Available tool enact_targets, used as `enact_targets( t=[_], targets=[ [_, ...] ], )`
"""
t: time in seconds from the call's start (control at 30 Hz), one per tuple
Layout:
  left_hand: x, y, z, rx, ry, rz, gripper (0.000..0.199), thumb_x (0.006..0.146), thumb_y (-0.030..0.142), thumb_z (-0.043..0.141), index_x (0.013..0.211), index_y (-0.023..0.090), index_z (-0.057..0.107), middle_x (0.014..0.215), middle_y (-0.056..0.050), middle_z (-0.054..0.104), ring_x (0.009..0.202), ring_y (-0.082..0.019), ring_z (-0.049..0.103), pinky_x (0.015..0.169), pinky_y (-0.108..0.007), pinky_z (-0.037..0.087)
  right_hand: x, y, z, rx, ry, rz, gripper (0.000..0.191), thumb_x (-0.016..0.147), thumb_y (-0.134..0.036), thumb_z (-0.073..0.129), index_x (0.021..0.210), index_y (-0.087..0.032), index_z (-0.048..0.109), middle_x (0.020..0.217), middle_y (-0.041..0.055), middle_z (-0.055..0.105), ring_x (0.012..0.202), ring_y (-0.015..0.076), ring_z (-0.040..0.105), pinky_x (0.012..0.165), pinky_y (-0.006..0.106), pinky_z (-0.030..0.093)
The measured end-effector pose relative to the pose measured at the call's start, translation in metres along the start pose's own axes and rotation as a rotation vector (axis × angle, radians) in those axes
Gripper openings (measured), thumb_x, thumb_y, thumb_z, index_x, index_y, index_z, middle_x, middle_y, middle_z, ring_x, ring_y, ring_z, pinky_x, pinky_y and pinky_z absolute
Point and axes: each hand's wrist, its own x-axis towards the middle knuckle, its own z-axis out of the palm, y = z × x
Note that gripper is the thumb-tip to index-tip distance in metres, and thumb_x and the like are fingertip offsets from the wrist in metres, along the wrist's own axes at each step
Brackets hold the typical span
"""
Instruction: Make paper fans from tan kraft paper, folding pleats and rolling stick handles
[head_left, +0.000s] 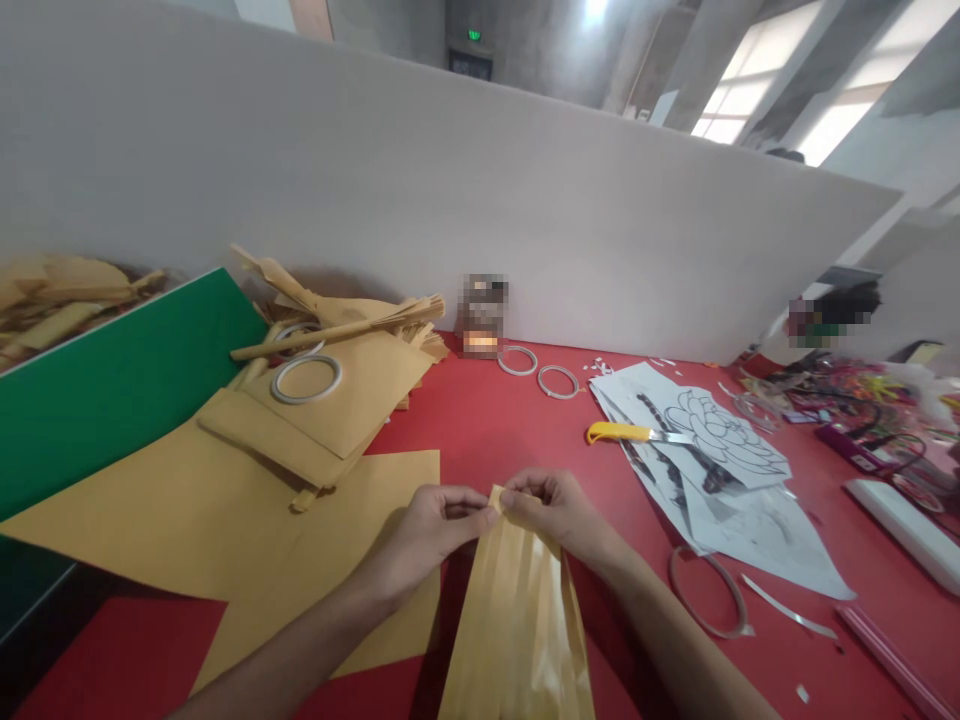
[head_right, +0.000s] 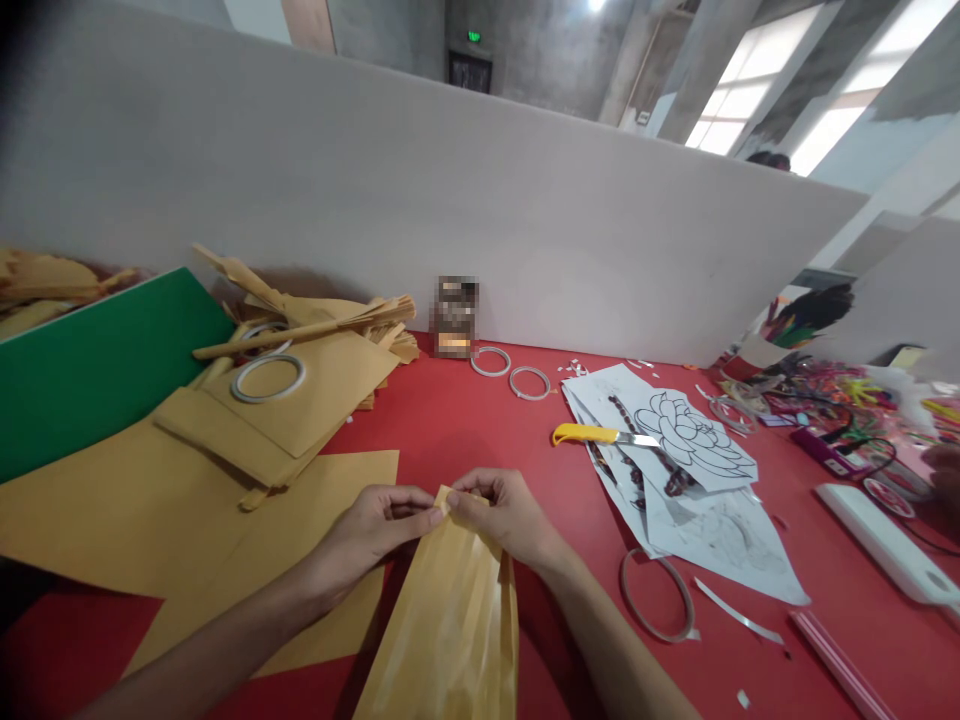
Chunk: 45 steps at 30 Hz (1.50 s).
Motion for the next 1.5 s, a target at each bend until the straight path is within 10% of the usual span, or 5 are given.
enact_targets(
  t=[1.0,1.5],
  targets=[
    [-0.002,0.002,-0.002,-0.033,-0.075,-0.051,0.045,0.078,0.056,0.089,0.101,0.018,0.085,0.097,-0.011,0.083,0.088,-0.024,0.075,0.081,-0.033,0.055,-0.001,-0.008,-0.003,-0.028,0.228,-0.075,0.043,0.083,-0.06,0.083,0.084,-0.018,0.077,0.081,0.0028,0.069,0.075,0.0168,0.059,0.069,0.028,0.046],
    [-0.002,0.008,0.0,0.005,0.009,0.002,0.035,0.075,0.049,0.089,0.087,0.018,0.082,0.082,-0.004,0.077,0.074,-0.018,0.066,0.071,-0.028,0.049,-0.004,-0.009,-0.001,-0.034,0.125,-0.07,0.049,0.082,-0.066,0.083,0.081,-0.018,0.074,0.074,0.0008,0.066,0.068,0.0156,0.057,0.065,0.028,0.045]
  ],
)
